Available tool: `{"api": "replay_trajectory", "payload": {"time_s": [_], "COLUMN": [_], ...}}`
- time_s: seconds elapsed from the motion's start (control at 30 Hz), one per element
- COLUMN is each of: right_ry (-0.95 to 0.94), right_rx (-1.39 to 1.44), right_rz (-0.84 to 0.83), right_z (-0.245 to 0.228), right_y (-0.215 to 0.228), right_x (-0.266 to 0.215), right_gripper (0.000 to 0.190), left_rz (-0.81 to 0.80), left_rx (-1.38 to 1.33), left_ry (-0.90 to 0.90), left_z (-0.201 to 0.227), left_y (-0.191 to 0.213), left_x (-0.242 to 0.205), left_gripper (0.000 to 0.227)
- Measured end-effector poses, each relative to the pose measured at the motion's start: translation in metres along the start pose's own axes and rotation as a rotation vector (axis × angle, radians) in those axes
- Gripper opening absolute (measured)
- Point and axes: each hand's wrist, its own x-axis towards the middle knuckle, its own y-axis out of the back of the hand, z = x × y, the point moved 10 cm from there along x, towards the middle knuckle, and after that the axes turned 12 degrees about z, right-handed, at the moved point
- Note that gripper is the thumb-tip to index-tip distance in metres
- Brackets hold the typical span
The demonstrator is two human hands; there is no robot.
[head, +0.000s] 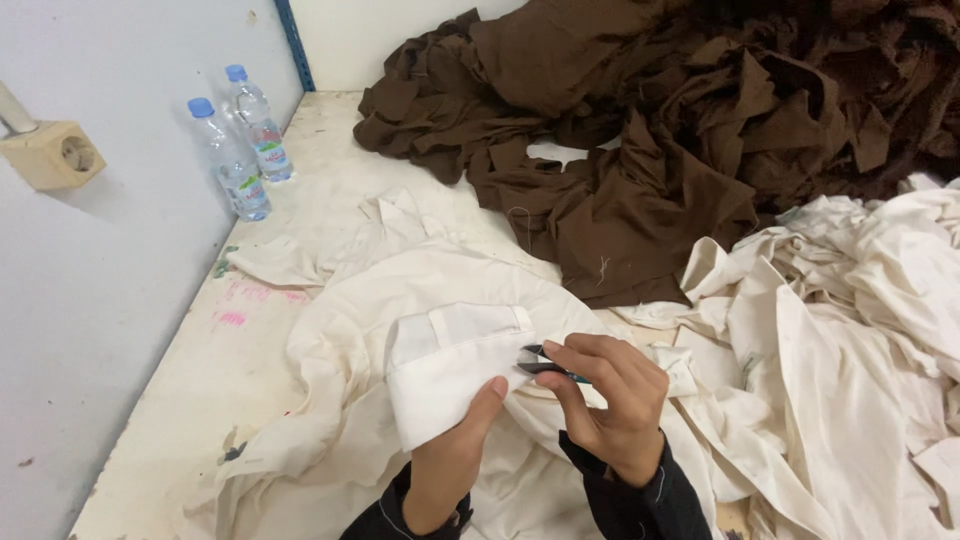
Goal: Trimming loose threads from white fabric garments using thread snips in a sewing factory.
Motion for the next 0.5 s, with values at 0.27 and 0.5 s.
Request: {"api": "replay_trajectory", "payload": {"time_s": [0.27,0.5], "right_ry": [-0.295,-0.658], "right_rx": [0.248,0.368], "right_rz": [0.185,-0.128], "right_z": [0.041,0.052], "right_y": [0.007,-0.029], "right_x": [-0.021,-0.027], "right_gripper": [0.023,0.046], "left_rz": [-0.086,-0.164], "left_rx": [0.173,0.37], "left_ry": [-0.537,-0.17], "left_z": [-0.021,-0.1], "left_y": [0.004,0.0], "left_x": [0.011,0.028], "left_gripper": [0.012,0.025]}}
